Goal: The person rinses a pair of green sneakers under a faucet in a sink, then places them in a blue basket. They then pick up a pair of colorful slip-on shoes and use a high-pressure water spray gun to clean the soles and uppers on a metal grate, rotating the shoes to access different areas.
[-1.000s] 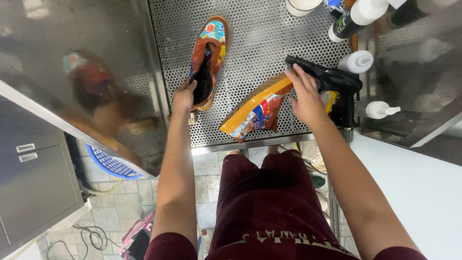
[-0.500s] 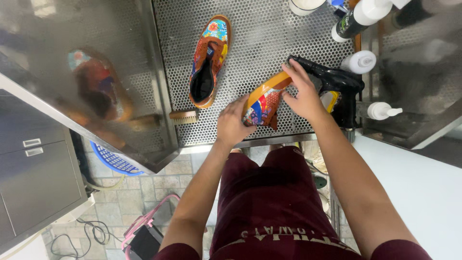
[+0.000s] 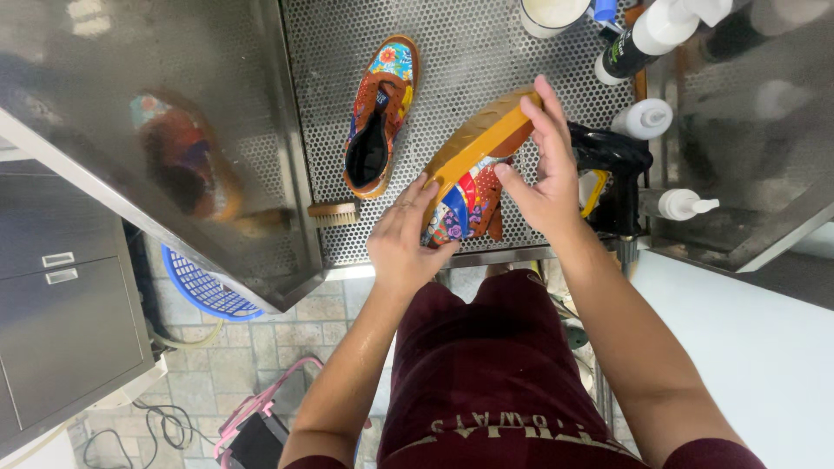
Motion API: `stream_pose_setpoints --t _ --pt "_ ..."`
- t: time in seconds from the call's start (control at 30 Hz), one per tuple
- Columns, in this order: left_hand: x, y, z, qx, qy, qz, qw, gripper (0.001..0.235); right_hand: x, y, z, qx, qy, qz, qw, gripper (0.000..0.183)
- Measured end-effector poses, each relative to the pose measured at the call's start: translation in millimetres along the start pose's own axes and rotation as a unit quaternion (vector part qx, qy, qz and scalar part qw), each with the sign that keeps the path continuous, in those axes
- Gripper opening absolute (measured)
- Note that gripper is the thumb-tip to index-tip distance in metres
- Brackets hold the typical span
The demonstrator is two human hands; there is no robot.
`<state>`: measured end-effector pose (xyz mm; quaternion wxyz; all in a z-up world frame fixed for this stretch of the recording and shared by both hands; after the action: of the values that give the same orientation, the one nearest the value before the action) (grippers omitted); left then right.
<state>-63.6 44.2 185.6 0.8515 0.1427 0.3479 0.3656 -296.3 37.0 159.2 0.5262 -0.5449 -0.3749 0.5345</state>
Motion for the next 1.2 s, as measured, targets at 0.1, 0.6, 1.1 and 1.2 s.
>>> stream_pose_setpoints --t 0.1,0.6,1.1,1.2 --pt "-5 7 14 0.004 0.015 -0.018 1.0 0.084 -1 -17 0 0.025 0.002 0.021 0.999 0.071" --pt "-10 22 41 0.095 0.058 0.01 0.994 0.074 1 -66 9 0.106 0.011 0.04 0.994 0.056" --pt "-2 14 31 0.159 0.075 0.022 0.984 0.074 2 -81 7 0.216 0.045 0.073 0.973 0.065" --pt "1 10 28 0.206 0.085 0.025 0.975 0.076 1 -81 11 0.204 0.037 0.063 0.976 0.058"
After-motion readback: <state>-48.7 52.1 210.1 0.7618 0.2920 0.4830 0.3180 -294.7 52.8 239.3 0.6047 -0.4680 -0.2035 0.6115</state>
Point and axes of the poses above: each hand's wrist, its own x-axis away from the middle knuckle, its own z-axis out of the back of the hand, y = z × x, the point moved 1 cm from there along -x, towards the middle knuckle, and after that the axes turned 13 degrees about -z, right-handed, at the moved point
